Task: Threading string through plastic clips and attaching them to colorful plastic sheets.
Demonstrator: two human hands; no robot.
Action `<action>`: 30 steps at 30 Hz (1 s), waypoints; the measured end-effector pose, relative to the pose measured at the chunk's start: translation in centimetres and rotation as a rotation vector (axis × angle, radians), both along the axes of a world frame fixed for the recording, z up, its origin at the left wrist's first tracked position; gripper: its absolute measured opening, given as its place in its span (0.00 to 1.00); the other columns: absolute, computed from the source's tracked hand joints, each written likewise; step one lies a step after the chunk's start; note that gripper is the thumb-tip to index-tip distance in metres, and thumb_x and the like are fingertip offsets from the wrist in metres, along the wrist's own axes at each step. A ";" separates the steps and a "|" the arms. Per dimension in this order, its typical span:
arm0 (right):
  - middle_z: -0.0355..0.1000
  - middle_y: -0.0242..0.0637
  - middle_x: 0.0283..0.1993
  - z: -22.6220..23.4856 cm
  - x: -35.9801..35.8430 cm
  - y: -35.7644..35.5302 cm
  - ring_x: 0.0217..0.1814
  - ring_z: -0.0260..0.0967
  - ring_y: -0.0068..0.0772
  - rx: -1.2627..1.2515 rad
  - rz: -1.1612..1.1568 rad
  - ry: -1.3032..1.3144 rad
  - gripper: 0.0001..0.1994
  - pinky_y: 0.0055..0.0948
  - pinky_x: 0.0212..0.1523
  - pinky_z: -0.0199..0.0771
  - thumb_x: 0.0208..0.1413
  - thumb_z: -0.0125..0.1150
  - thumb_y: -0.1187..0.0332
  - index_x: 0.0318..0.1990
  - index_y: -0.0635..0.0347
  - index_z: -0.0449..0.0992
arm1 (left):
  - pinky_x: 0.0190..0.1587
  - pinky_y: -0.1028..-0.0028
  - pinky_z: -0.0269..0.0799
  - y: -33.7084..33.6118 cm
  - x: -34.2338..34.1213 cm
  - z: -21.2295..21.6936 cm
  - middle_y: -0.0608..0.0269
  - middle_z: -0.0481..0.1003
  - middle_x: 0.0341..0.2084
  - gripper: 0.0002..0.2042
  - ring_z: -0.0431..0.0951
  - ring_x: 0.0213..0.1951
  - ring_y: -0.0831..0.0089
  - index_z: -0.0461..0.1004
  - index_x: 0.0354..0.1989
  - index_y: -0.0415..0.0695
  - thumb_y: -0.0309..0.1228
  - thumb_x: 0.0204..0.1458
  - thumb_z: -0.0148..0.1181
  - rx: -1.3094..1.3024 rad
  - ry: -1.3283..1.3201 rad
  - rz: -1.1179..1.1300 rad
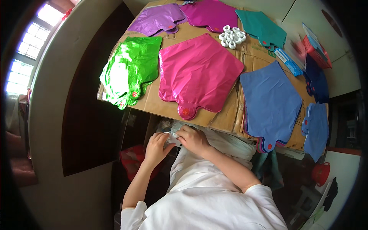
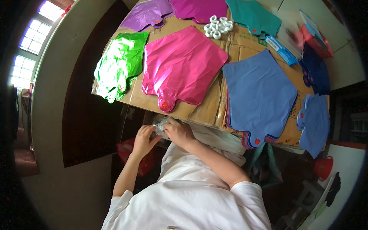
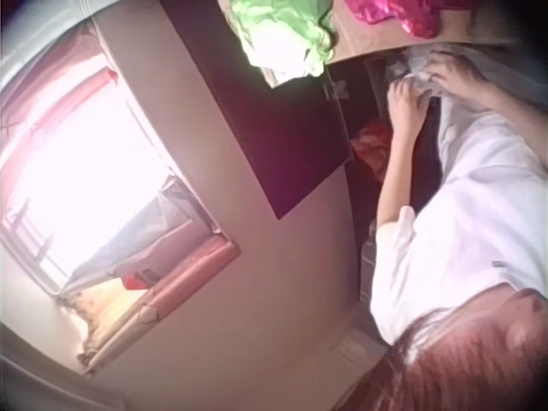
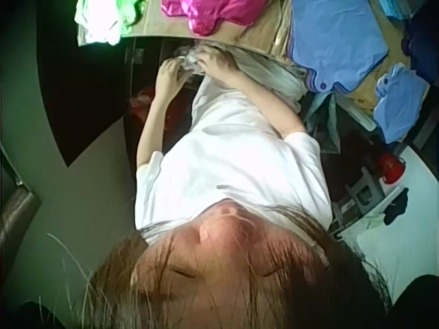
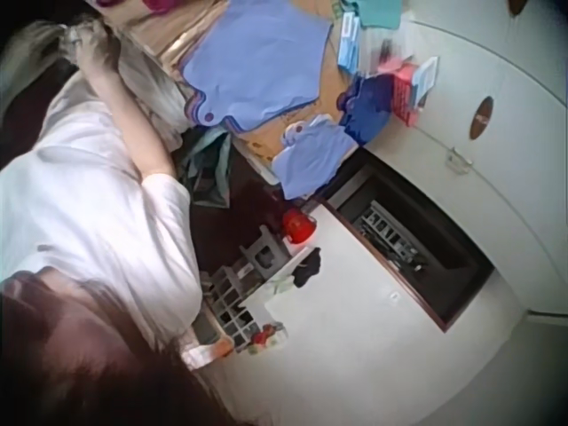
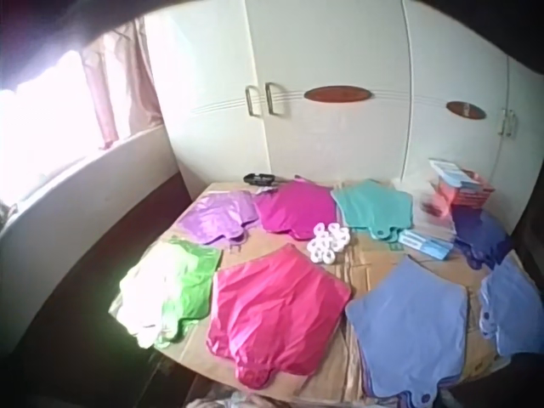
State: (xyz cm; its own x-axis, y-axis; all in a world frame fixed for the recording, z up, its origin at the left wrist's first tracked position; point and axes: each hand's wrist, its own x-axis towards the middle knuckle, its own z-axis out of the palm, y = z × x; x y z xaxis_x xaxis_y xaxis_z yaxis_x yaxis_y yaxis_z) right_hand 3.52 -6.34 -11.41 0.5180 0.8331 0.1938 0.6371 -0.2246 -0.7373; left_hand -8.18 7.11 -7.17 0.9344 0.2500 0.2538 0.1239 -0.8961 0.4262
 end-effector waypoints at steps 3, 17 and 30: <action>0.67 0.31 0.35 0.3 -0.1 -0.1 0.33 0.71 0.36 -0.007 0.003 -0.022 0.06 0.34 0.30 0.73 0.44 0.60 0.68 0.32 0.52 0.73 | 0.34 0.65 0.67 0.3 -0.1 -2.2 0.59 0.71 0.23 0.07 0.71 0.30 0.59 0.71 0.26 0.40 0.26 0.39 0.63 -0.040 0.045 -0.008; 0.66 0.39 0.40 -1.2 0.1 -1.3 0.43 0.66 0.40 0.054 -0.017 -0.168 0.15 0.36 0.40 0.69 0.40 0.63 0.68 0.39 0.56 0.70 | 0.40 0.64 0.68 9.7 -4.0 1.0 0.61 0.70 0.25 0.07 0.72 0.34 0.64 0.68 0.27 0.42 0.23 0.38 0.57 0.698 0.010 0.018; 0.70 0.42 0.32 -4.2 0.6 -2.7 0.37 0.69 0.41 0.068 -0.304 0.017 0.07 0.37 0.38 0.67 0.43 0.61 0.69 0.33 0.54 0.76 | 0.34 0.64 0.68 17.9 -9.0 2.4 0.56 0.70 0.23 0.08 0.71 0.30 0.59 0.67 0.23 0.41 0.30 0.48 0.57 0.578 0.274 0.365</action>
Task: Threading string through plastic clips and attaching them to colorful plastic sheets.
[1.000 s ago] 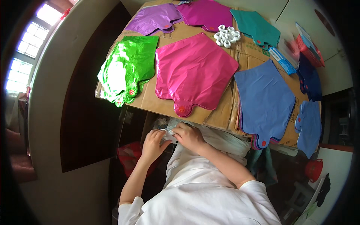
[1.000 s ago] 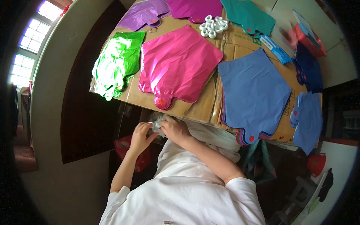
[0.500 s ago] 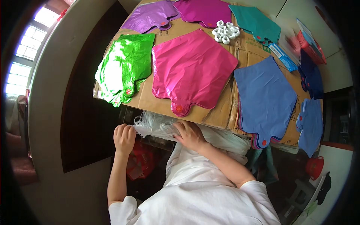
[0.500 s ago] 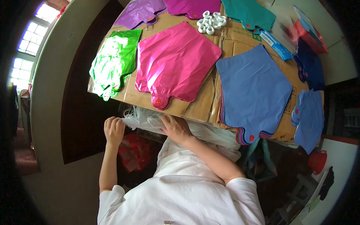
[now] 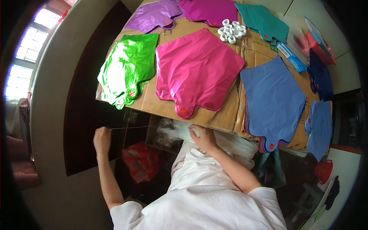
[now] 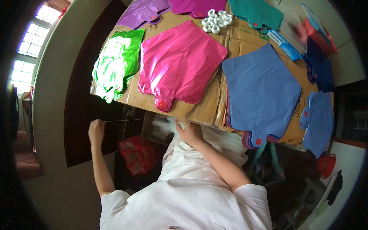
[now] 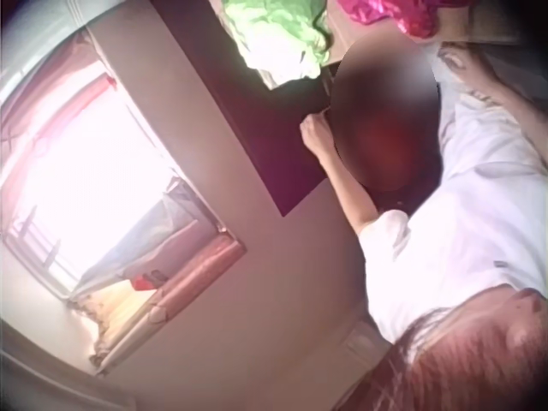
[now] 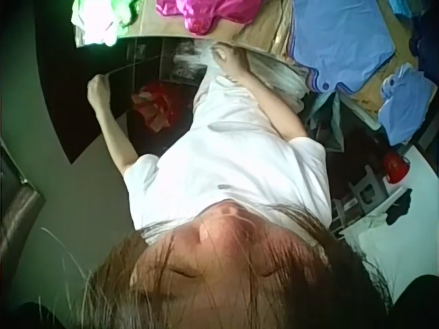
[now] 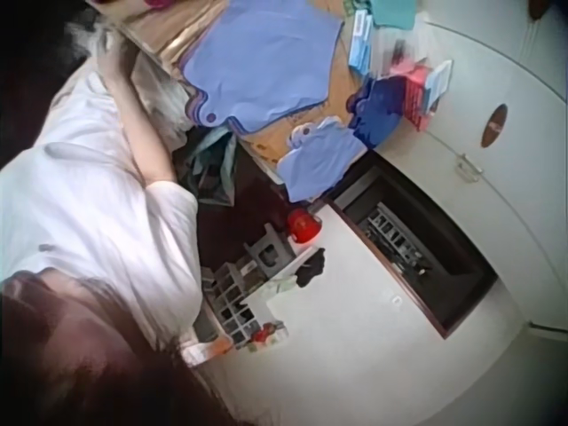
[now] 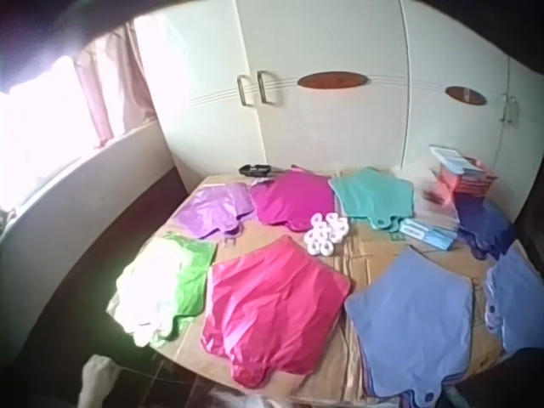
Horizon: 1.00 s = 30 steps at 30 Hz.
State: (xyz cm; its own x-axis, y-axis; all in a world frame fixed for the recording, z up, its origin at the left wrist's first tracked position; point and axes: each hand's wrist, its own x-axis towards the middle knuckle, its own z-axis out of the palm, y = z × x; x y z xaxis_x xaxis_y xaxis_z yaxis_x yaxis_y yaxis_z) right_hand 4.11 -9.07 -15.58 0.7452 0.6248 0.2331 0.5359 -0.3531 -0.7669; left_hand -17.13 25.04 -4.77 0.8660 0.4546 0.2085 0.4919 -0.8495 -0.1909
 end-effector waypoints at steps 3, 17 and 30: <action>0.71 0.40 0.24 1.4 1.7 -1.3 0.30 0.71 0.41 -0.124 0.030 -0.239 0.06 0.39 0.32 0.68 0.44 0.59 0.70 0.32 0.54 0.77 | 0.31 0.63 0.67 3.0 -2.7 4.1 0.54 0.70 0.24 0.08 0.71 0.29 0.55 0.68 0.26 0.39 0.29 0.53 0.52 0.053 -0.193 0.163; 0.65 0.47 0.49 13.9 -3.1 2.9 0.52 0.63 0.44 0.388 0.785 0.439 0.22 0.37 0.52 0.62 0.50 0.60 0.64 0.52 0.61 0.64 | 0.24 0.74 0.66 -16.5 8.3 14.1 0.59 0.67 0.19 0.04 0.71 0.22 0.67 0.69 0.27 0.39 0.20 0.44 0.58 -1.168 0.044 -0.502; 0.68 0.33 0.19 11.1 -2.7 -9.6 0.19 0.63 0.22 0.283 0.301 0.478 0.03 0.21 0.20 0.61 0.50 0.58 0.75 0.32 0.62 0.75 | 0.31 0.72 0.64 -25.9 14.0 3.3 0.64 0.73 0.22 0.07 0.67 0.27 0.71 0.76 0.33 0.39 0.19 0.44 0.57 -1.901 -0.540 -0.396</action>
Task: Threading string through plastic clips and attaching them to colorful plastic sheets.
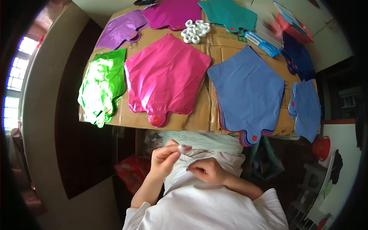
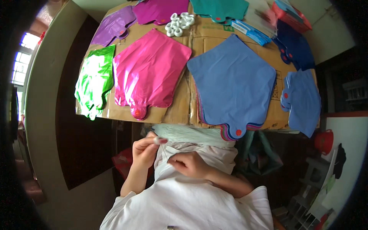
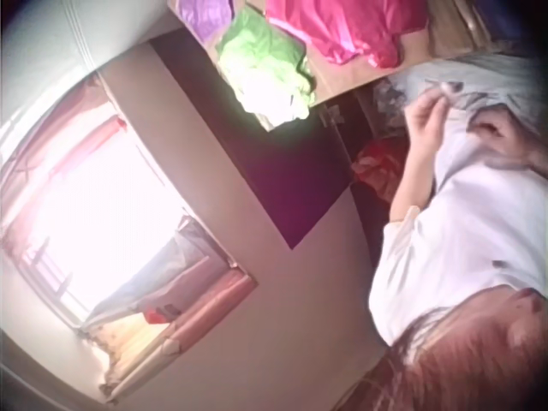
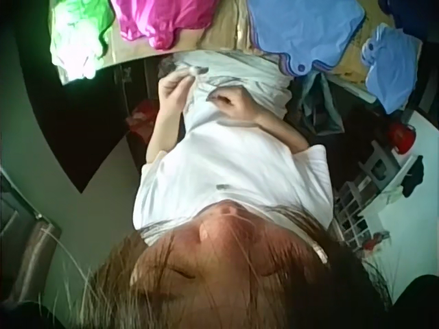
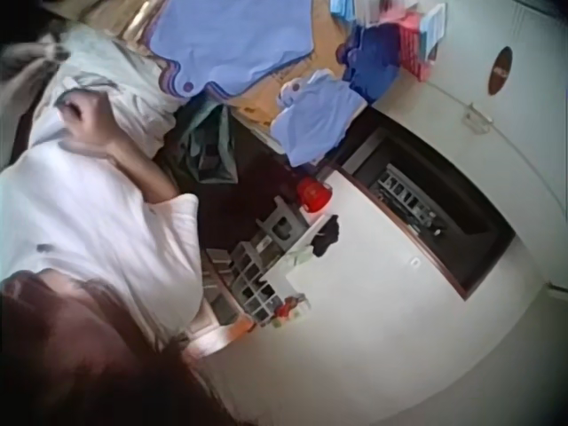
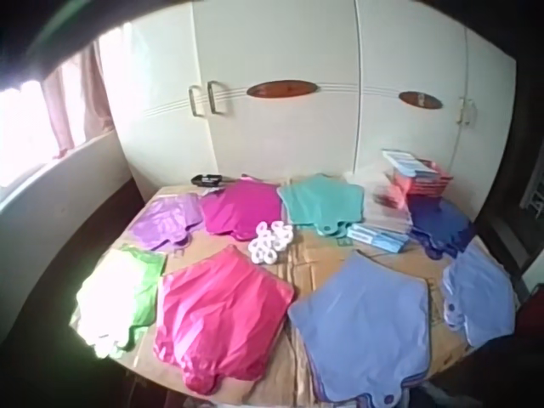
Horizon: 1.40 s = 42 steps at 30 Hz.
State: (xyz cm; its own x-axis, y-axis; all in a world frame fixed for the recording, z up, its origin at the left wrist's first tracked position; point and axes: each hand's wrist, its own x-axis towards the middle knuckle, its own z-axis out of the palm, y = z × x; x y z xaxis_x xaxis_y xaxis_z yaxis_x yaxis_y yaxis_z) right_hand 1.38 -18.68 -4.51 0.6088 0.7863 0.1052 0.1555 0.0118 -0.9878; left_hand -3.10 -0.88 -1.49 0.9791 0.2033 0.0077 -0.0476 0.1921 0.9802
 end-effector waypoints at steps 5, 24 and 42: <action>0.69 0.29 0.21 2.1 2.5 -2.9 0.17 0.61 0.17 0.205 -0.191 0.034 0.03 0.19 0.18 0.59 0.50 0.57 0.76 0.32 0.60 0.74 | 0.31 0.74 0.63 0.8 0.8 0.0 0.65 0.73 0.19 0.09 0.65 0.23 0.68 0.74 0.25 0.40 0.16 0.32 0.54 0.727 -0.280 -0.250; 0.72 0.36 0.23 2.0 1.5 -2.5 0.20 0.68 0.26 0.095 0.012 -0.053 0.04 0.25 0.22 0.66 0.46 0.56 0.76 0.30 0.63 0.75 | 0.32 0.72 0.61 0.1 0.5 -1.0 0.65 0.72 0.19 0.10 0.65 0.25 0.69 0.77 0.32 0.40 0.16 0.41 0.55 0.848 -0.178 -0.214; 0.70 0.34 0.20 1.3 0.7 -1.2 0.18 0.66 0.29 0.099 0.045 -0.098 0.02 0.26 0.20 0.64 0.47 0.57 0.76 0.29 0.61 0.75 | 0.37 0.72 0.62 0.1 0.7 0.5 0.63 0.76 0.28 0.07 0.68 0.29 0.69 0.77 0.31 0.36 0.20 0.44 0.54 0.735 -0.080 -0.292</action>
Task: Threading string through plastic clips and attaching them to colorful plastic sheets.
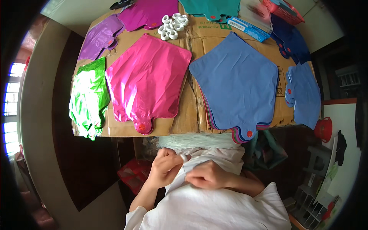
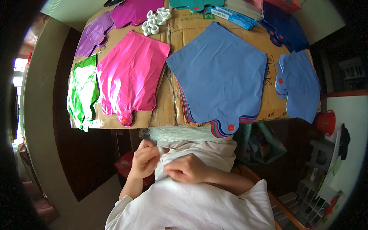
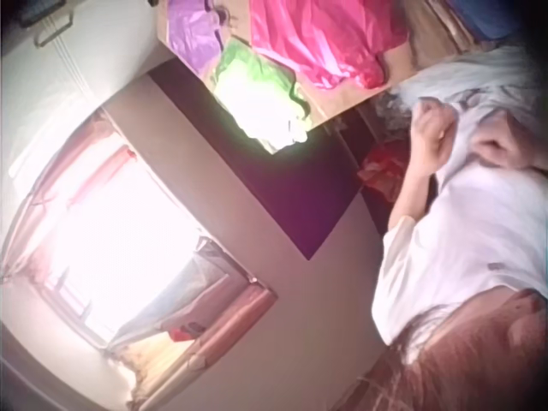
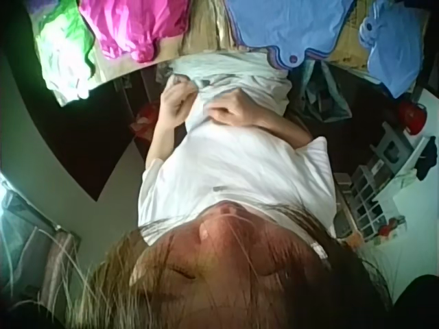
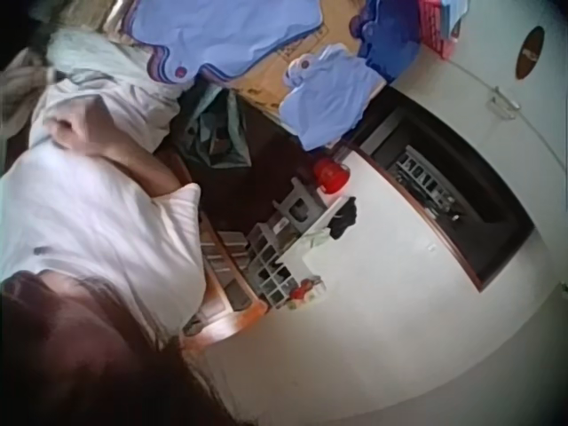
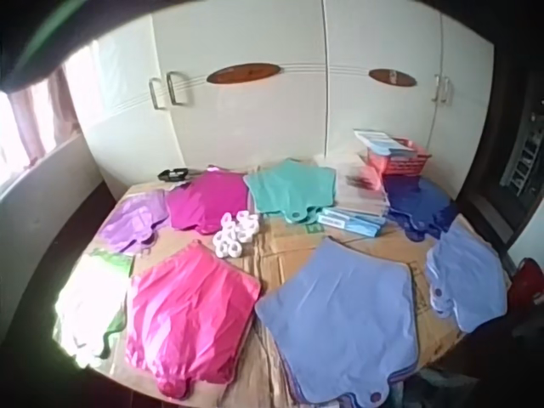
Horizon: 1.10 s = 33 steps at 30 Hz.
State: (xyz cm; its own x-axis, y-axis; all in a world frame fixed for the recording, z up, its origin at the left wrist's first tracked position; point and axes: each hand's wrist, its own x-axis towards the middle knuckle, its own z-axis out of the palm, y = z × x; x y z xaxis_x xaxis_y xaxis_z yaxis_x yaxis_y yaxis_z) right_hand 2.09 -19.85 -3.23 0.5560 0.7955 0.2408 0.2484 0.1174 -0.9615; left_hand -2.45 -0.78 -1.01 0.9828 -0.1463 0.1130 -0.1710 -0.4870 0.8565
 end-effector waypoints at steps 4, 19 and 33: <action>0.69 0.37 0.20 0.9 1.8 -1.4 0.19 0.67 0.35 -0.009 -0.179 0.099 0.03 0.30 0.21 0.66 0.44 0.56 0.75 0.28 0.58 0.75 | 0.34 0.69 0.63 0.6 -0.8 -1.2 0.57 0.76 0.24 0.05 0.67 0.28 0.66 0.76 0.27 0.35 0.21 0.42 0.55 -0.787 0.147 -0.303; 0.67 0.36 0.18 0.6 0.0 -1.1 0.18 0.65 0.37 -0.035 -0.107 -0.108 0.03 0.32 0.19 0.63 0.40 0.60 0.74 0.26 0.59 0.74 | 0.38 0.70 0.61 -0.5 -0.9 -0.5 0.62 0.77 0.32 0.08 0.66 0.31 0.71 0.76 0.32 0.37 0.19 0.44 0.54 0.077 -0.005 -0.084; 0.66 0.38 0.22 -3.1 0.1 0.6 0.24 0.66 0.40 -0.022 -0.051 -0.070 0.02 0.32 0.28 0.66 0.42 0.56 0.77 0.25 0.62 0.70 | 0.39 0.68 0.62 -0.1 -2.5 -1.5 0.60 0.75 0.24 0.06 0.68 0.32 0.67 0.76 0.31 0.35 0.24 0.48 0.54 -1.037 0.312 -0.161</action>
